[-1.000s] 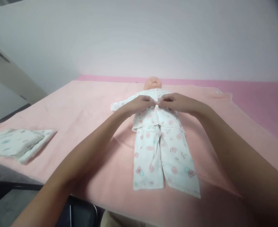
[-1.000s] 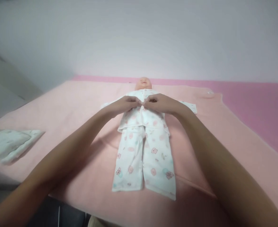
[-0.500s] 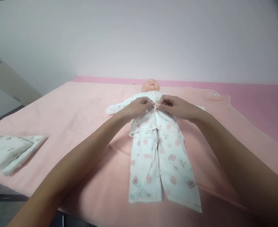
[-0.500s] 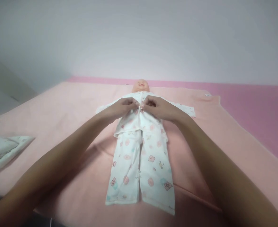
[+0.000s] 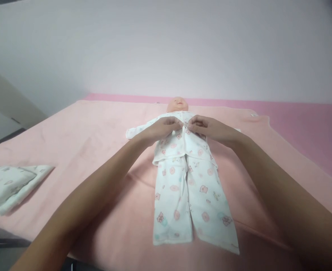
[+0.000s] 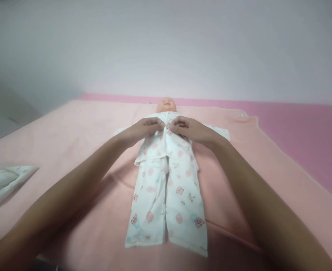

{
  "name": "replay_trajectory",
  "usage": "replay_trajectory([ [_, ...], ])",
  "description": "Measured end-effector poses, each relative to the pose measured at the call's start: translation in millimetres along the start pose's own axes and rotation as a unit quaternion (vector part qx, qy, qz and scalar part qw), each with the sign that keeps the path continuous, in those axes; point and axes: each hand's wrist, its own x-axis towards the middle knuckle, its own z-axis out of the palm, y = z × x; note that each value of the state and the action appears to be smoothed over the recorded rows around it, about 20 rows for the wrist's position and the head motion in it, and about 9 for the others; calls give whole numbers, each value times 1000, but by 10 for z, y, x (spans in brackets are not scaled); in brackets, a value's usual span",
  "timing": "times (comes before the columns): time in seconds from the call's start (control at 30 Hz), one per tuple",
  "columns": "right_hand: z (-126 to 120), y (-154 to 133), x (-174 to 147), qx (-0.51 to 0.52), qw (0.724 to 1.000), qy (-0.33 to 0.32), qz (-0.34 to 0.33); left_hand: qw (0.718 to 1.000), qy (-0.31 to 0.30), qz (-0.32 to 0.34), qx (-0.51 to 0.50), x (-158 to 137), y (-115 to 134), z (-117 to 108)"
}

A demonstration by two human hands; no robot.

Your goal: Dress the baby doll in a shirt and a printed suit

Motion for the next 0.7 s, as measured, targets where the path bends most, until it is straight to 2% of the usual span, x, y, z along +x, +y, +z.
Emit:
replay_trajectory([
  [0.1, -17, -10, -24, 15, 1000, 5, 8, 1000, 14, 6, 10, -5, -17, 19],
  [0.17, 12, -53, -13, 1, 999, 34, 17, 999, 26, 16, 39, 15, -31, 39],
  [0.3, 76, -165, 118, -74, 988, 122, 60, 985, 122, 28, 115, 167, -38, 68],
  [0.37, 66, -193, 215, -100, 982, 136, 78, 979, 157, 15, 129, 277, -29, 68],
  [0.53, -32, -160, 361, -64, 990, 88, 87, 988, 122, -13, 97, 453, -32, 47],
  [0.7, -25, -140, 360, -40, 991, 94, 91, 993, 106, -52, 12, 506, -91, -4],
])
